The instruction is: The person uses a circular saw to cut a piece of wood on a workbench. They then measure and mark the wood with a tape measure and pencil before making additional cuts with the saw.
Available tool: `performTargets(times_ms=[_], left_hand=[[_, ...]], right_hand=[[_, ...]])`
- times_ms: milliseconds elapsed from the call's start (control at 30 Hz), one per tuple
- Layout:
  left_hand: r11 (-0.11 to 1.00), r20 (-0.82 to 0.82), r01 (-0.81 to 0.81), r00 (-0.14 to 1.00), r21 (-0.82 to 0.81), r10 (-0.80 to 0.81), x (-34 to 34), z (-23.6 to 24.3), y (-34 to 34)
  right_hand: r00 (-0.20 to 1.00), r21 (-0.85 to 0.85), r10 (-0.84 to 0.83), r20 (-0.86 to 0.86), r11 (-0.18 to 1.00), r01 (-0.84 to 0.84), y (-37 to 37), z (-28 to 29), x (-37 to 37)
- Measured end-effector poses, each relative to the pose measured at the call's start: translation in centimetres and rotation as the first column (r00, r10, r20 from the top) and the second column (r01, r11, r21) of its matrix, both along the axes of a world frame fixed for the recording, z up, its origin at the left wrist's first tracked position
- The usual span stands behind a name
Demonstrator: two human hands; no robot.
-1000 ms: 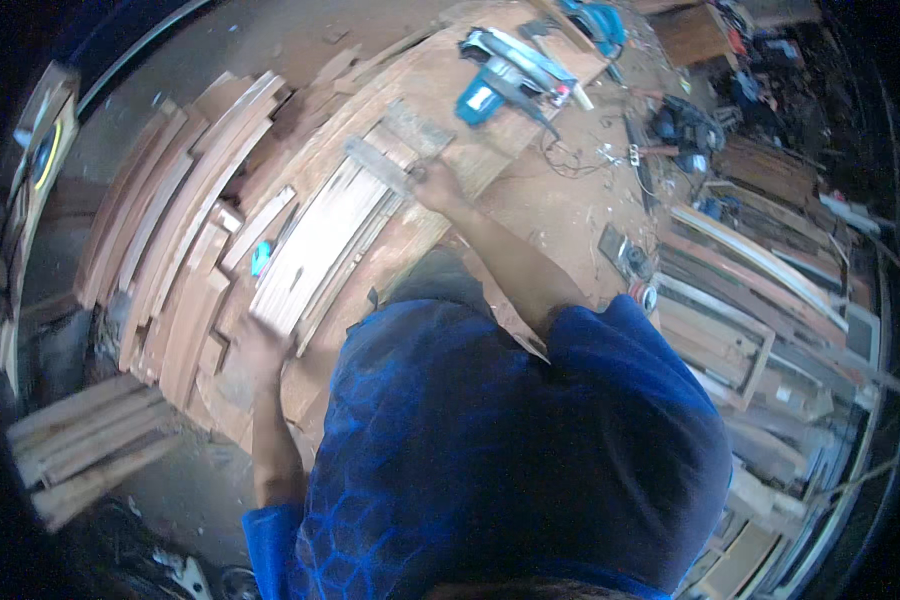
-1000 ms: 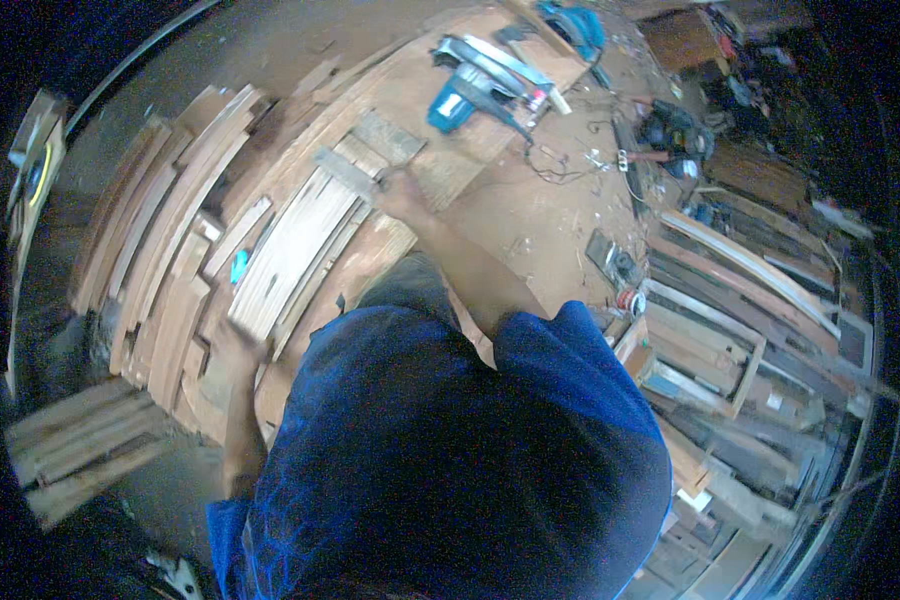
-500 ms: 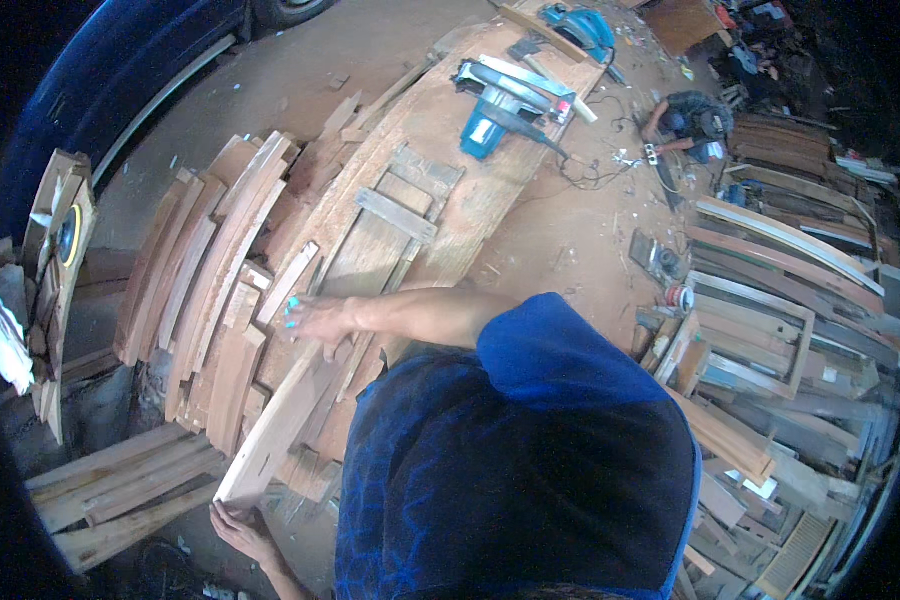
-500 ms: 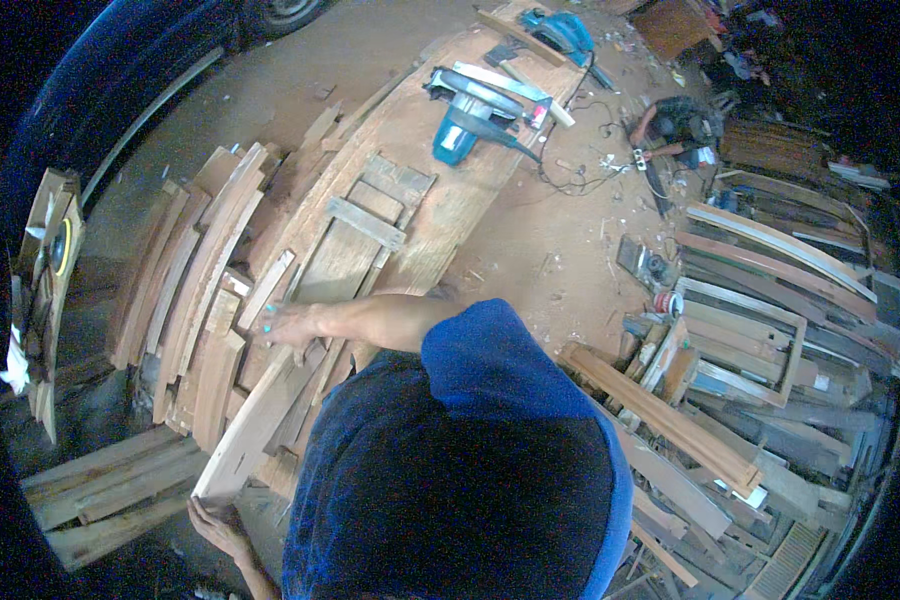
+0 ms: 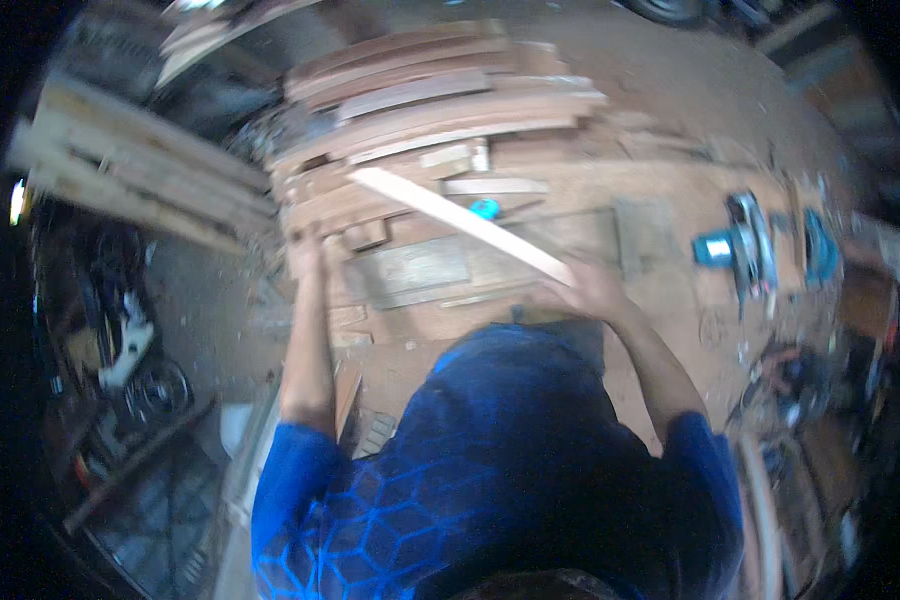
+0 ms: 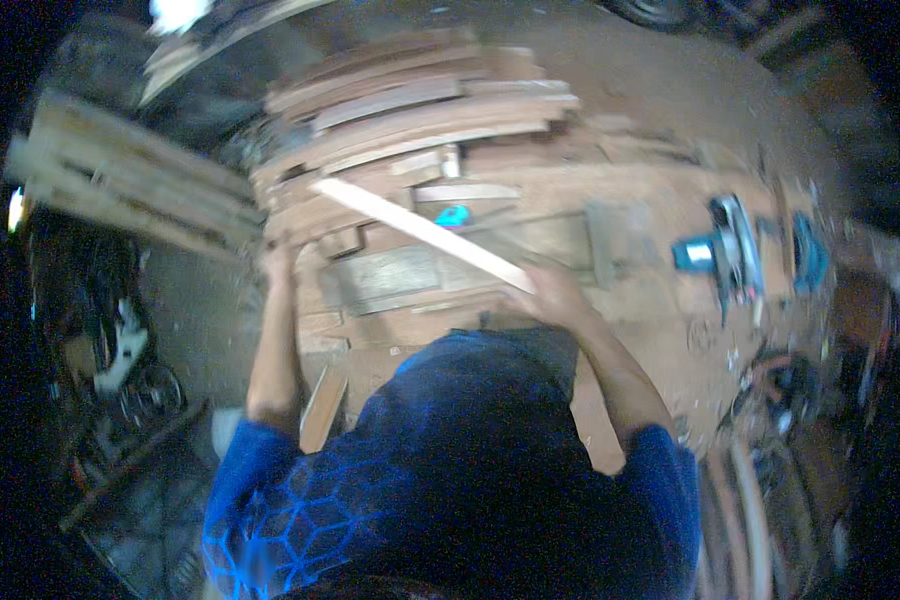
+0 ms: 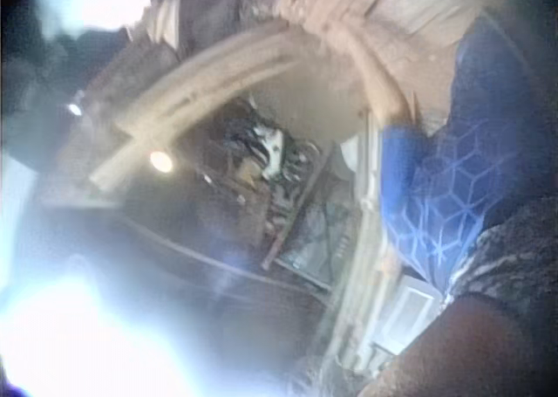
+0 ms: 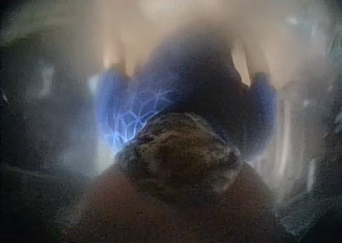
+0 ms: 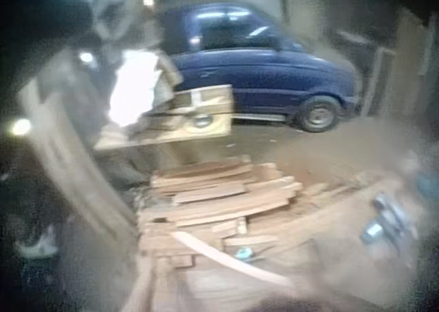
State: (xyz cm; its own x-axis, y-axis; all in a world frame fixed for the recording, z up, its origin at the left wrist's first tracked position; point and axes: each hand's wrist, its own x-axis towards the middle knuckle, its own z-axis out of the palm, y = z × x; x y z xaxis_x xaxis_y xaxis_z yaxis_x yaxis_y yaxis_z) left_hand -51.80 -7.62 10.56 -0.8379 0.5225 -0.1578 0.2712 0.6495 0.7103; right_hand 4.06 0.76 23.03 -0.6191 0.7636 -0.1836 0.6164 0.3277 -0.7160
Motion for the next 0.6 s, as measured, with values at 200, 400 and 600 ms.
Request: performTargets(times_ms=[200, 400, 600], left_hand=[[0.850, 0.764, -0.514, 0.501, -0.114, 0.406, 1.4, -10.2, 7.9], [0.645, 0.799, -0.751, 0.297, -0.143, 0.523, 6.1, -13.9, 10.9], [0.627, 0.887, -0.777, 0.251, -0.054, 0.387, 6.0, -14.0, 11.2]], right_hand=[[0.986, -0.018, -0.143, 0.087, 0.989, 0.145, -3.9, 1.8, 7.1], [0.911, -0.145, -0.325, 0.256, 0.918, 0.368, -8.3, 1.8, 8.8], [0.932, -0.159, -0.322, 0.167, 0.924, 0.348, -6.7, 0.9, 6.4]])
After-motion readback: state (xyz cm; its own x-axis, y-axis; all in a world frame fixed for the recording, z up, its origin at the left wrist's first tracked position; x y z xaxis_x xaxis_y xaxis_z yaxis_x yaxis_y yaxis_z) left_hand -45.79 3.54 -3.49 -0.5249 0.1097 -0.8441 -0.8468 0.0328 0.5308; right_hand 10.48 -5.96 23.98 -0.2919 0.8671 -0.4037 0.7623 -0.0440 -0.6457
